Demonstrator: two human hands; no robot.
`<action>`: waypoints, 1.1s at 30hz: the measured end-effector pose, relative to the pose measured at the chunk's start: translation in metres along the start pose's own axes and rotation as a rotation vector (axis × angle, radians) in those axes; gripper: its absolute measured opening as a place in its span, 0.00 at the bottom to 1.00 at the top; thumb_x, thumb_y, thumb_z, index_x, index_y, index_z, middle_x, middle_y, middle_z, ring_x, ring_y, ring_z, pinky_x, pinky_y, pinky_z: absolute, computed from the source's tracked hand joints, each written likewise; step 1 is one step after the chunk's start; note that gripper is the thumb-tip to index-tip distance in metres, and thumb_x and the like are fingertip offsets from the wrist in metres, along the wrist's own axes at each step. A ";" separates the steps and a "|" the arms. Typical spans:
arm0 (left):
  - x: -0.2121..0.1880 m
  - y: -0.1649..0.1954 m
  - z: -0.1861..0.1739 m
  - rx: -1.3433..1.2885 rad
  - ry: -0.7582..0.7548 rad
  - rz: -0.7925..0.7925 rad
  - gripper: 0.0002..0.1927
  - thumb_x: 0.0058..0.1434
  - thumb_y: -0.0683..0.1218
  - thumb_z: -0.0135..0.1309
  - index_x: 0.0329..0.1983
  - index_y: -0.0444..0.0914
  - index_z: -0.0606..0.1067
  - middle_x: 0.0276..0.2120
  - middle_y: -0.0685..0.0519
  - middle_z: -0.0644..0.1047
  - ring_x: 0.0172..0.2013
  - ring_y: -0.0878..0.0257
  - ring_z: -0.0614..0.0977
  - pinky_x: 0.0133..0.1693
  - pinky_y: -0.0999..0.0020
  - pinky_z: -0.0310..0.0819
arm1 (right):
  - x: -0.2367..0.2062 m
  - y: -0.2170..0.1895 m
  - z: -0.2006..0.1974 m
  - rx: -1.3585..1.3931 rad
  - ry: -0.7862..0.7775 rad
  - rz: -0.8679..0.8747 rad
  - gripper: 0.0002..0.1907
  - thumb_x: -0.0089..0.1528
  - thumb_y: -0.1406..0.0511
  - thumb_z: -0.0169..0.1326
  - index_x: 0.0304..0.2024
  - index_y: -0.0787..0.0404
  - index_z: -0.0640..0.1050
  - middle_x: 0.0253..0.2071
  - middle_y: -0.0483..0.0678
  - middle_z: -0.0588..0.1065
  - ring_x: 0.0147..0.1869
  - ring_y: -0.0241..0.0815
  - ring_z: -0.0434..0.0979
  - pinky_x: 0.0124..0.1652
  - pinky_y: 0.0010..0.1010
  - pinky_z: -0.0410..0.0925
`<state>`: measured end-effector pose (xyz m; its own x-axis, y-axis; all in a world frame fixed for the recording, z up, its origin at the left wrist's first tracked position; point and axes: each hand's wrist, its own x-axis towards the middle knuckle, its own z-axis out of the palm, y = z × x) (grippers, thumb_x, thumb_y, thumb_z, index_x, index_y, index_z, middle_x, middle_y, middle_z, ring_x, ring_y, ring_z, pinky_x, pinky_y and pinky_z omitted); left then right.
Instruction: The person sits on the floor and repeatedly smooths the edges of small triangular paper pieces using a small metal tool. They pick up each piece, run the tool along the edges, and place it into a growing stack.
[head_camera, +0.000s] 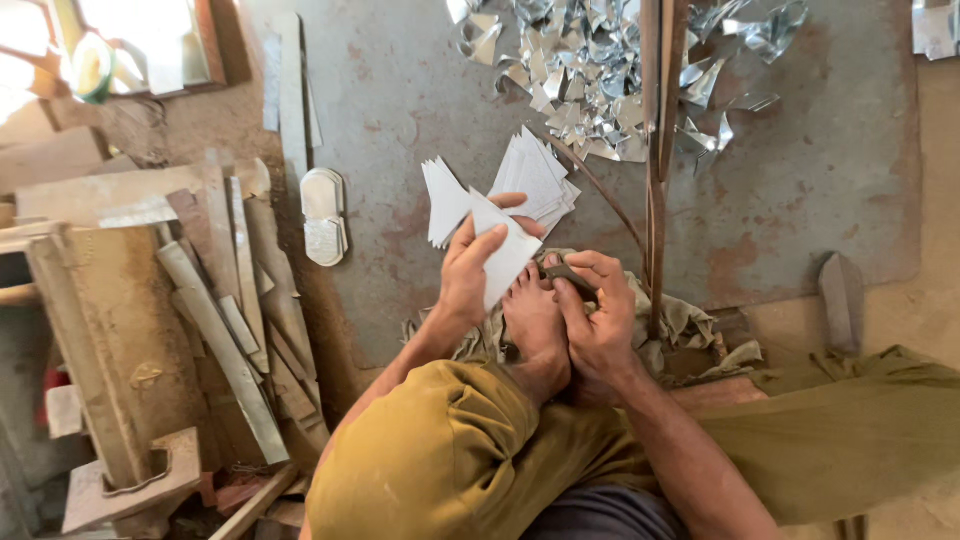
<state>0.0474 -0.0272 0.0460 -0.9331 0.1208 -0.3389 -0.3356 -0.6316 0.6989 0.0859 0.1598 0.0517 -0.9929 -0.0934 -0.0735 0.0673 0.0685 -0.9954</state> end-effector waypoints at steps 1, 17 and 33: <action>-0.002 0.000 0.005 -0.015 -0.022 0.009 0.22 0.74 0.43 0.43 0.68 0.31 0.65 0.46 0.42 0.80 0.48 0.57 0.81 0.52 0.63 0.77 | 0.004 -0.002 0.002 -0.031 0.017 -0.064 0.15 0.67 0.76 0.54 0.56 0.68 0.71 0.48 0.54 0.80 0.49 0.39 0.83 0.46 0.27 0.75; 0.003 0.002 0.038 -0.039 0.060 0.039 0.36 0.75 0.67 0.32 0.75 0.40 0.49 0.38 0.41 0.77 0.44 0.46 0.83 0.46 0.56 0.80 | 0.017 -0.006 0.012 -0.268 0.078 -0.552 0.10 0.68 0.74 0.54 0.52 0.64 0.73 0.44 0.57 0.79 0.48 0.48 0.83 0.50 0.39 0.76; 0.011 -0.005 0.032 -0.024 0.116 0.101 0.37 0.72 0.68 0.32 0.76 0.47 0.44 0.37 0.40 0.79 0.38 0.50 0.83 0.40 0.57 0.80 | 0.021 -0.029 0.013 -0.072 -0.043 -0.319 0.14 0.64 0.72 0.55 0.53 0.65 0.76 0.45 0.58 0.78 0.45 0.49 0.79 0.46 0.39 0.71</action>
<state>0.0351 0.0022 0.0591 -0.9401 -0.0329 -0.3393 -0.2364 -0.6540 0.7186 0.0647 0.1429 0.0778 -0.9576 -0.1635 0.2372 -0.2551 0.0986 -0.9619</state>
